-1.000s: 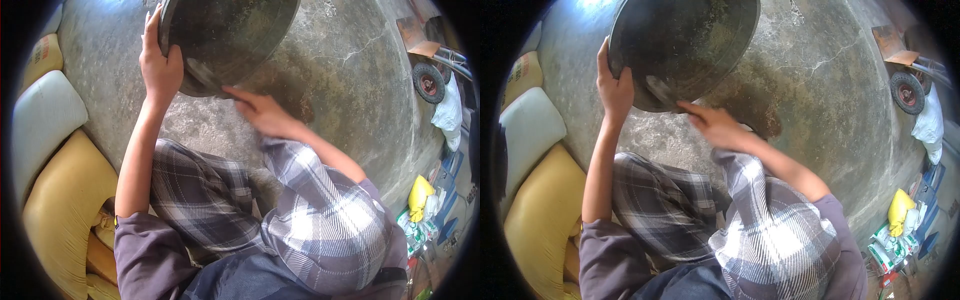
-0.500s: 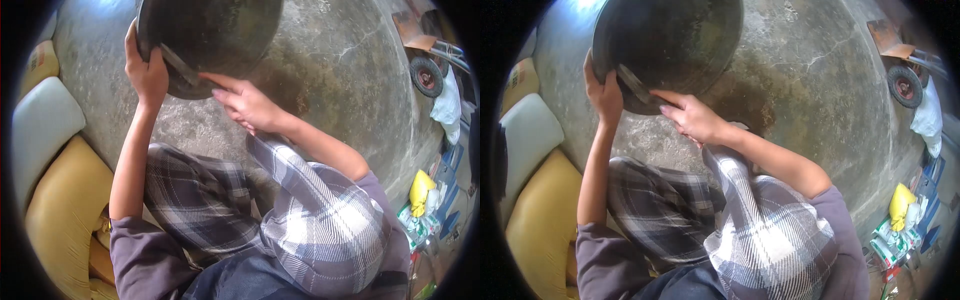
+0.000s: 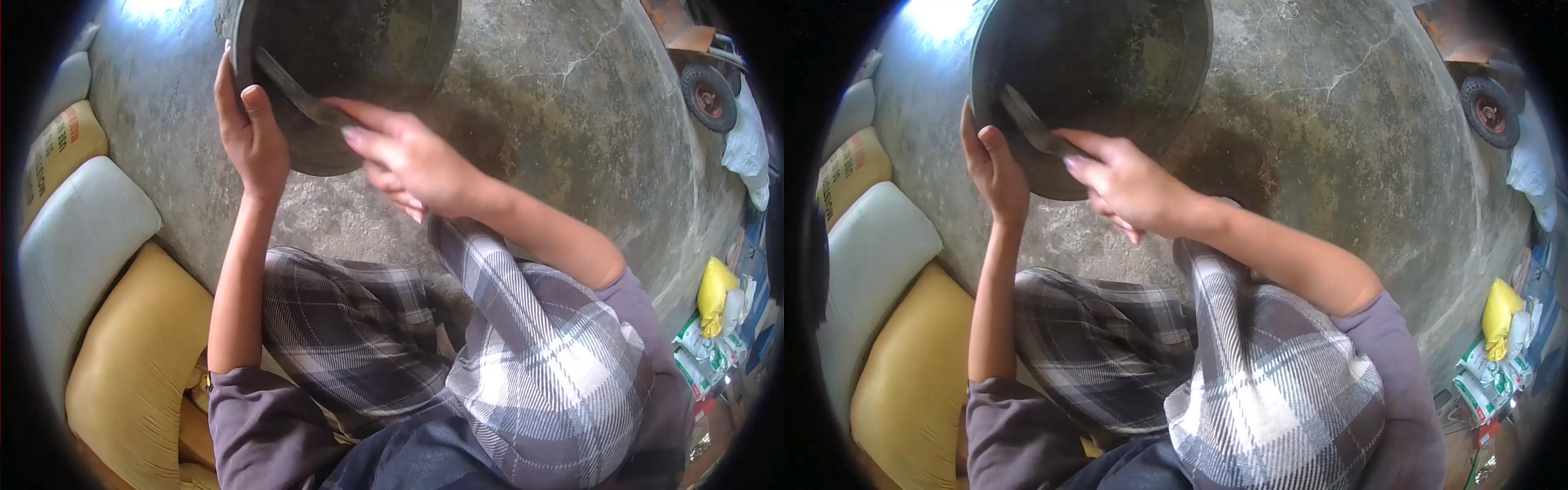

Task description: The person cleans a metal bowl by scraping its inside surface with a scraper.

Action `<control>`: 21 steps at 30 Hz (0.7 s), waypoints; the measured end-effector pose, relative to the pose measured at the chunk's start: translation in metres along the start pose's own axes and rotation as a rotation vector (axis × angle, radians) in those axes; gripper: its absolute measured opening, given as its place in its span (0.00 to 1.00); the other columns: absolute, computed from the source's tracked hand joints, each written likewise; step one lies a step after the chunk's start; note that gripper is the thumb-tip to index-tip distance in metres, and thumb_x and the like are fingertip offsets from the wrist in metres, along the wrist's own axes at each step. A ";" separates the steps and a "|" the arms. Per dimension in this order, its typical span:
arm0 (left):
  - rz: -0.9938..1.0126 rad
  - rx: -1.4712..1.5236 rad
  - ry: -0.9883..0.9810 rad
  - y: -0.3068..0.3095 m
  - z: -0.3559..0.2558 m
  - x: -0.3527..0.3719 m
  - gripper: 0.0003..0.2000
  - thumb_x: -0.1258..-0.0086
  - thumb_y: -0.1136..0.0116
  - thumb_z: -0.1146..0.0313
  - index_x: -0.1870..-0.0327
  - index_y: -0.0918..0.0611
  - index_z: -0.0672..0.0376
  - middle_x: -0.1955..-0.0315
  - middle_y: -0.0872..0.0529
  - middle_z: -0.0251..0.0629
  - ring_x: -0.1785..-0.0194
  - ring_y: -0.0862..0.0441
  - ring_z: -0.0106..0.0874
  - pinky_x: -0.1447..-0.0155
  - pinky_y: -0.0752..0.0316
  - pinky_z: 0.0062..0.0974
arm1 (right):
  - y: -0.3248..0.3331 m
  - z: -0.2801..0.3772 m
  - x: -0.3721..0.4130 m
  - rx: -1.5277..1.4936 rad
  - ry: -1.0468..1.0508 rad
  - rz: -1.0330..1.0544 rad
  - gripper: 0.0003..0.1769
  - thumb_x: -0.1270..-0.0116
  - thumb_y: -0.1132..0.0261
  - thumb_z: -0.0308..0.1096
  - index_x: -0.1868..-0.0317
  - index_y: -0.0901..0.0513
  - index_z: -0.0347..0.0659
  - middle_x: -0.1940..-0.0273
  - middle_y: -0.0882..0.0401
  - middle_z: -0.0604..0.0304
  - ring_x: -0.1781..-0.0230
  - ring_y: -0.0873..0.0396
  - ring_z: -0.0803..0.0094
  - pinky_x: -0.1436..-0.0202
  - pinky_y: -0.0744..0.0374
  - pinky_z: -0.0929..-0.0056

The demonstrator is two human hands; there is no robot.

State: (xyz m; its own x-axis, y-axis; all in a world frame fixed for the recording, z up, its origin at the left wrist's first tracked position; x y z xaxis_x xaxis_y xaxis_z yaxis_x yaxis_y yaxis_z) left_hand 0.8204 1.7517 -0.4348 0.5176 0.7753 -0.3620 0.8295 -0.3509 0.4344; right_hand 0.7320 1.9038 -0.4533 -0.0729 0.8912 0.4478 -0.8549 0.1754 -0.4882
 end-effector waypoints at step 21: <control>0.095 -0.060 -0.031 -0.005 -0.005 0.013 0.29 0.19 0.57 0.54 0.26 0.40 0.66 0.26 0.38 0.49 0.24 0.41 0.40 0.23 0.49 0.35 | 0.087 -0.086 0.002 0.949 -0.200 -0.225 0.29 0.25 0.49 0.38 0.25 0.38 0.50 0.54 0.17 0.36 0.56 0.15 0.45 0.46 0.21 0.52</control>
State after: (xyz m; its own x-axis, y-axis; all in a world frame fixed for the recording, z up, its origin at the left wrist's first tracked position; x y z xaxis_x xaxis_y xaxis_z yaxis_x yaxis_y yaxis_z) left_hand 0.8217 1.7664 -0.4380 0.5999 0.7234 -0.3418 0.7632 -0.3890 0.5160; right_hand 0.7016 1.9568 -0.5591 0.1311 0.7760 0.6170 -0.9096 -0.1533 0.3862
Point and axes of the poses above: each hand's wrist, its own x-axis away from the middle knuckle, its own y-axis out of the back of the hand, z = x × y, the point moved 7 cm from there along -x, towards the middle knuckle
